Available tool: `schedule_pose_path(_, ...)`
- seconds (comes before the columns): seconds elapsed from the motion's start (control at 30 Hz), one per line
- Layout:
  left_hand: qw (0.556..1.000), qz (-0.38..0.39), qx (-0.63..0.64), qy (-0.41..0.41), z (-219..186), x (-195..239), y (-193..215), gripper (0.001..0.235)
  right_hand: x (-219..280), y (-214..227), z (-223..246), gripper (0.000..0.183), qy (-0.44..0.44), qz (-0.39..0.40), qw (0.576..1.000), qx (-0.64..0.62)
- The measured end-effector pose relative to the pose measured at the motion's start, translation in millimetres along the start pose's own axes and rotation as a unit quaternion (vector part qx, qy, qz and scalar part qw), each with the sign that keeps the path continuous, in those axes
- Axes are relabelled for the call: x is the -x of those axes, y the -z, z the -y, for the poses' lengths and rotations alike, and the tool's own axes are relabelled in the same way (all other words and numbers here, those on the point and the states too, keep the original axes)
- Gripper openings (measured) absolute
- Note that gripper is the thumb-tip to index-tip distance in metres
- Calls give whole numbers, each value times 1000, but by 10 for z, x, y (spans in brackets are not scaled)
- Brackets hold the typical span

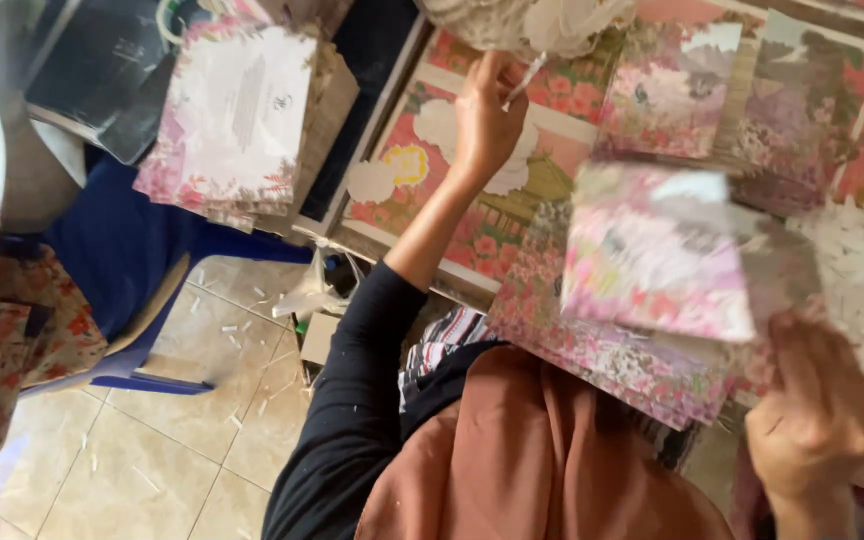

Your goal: Assembling decorative cards by applying paper labels and stacking them

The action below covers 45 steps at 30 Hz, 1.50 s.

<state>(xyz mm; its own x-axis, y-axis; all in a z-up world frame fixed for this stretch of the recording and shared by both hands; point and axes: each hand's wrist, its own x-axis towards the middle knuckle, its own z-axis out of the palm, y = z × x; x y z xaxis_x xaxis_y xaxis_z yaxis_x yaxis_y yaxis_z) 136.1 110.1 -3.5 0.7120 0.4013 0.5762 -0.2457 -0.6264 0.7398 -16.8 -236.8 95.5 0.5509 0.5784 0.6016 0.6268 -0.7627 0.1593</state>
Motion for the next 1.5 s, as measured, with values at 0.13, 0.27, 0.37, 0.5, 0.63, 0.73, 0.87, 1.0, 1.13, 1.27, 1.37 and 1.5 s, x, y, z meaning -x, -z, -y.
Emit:
schedule_pose_path(0.13,995,10,77,56,-404,88,230,19,198,-118,-188,51,-18,-82,996,-11)
schedule_pose_path(0.27,993,-1,88,80,-628,175,318,16,-704,-331,-490,31,85,-218,969,-77)
schedule_pose_path(0.37,997,-5,76,26,-750,248,479,21,-718,-1152,-875,6,51,-118,990,62)
schedule_pose_path(0.5,993,-2,109,49,-495,352,517,11,-201,-1860,-1102,18,85,-37,989,112)
schedule_pose_path(0.63,995,42,87,27,-635,427,597,10,-174,-1845,-1221,5,75,7,996,41)
schedule_pose_path(0.73,993,50,102,32,-730,428,546,10,-261,-1707,-1305,17,51,81,995,-39)
schedule_pose_path(0.87,975,43,196,98,-564,489,299,22,-534,-1086,-1447,18,27,-81,987,-137)
schedule_pose_path(1.0,988,23,135,65,-985,437,541,15,-390,-143,-937,44,-7,-146,971,-192)
schedule_pose_path(1.13,934,29,331,133,-917,436,531,20,313,-95,-168,33,-30,-112,989,-93)
schedule_pose_path(1.27,876,91,448,155,-933,577,511,32,662,-361,298,23,52,84,995,7)
schedule_pose_path(1.37,897,75,416,128,-1088,774,286,12,744,-447,336,62,-4,40,991,-129)
schedule_pose_path(1.5,913,150,375,57,-1418,1101,175,13,379,-381,86,32,-67,-42,990,-120)
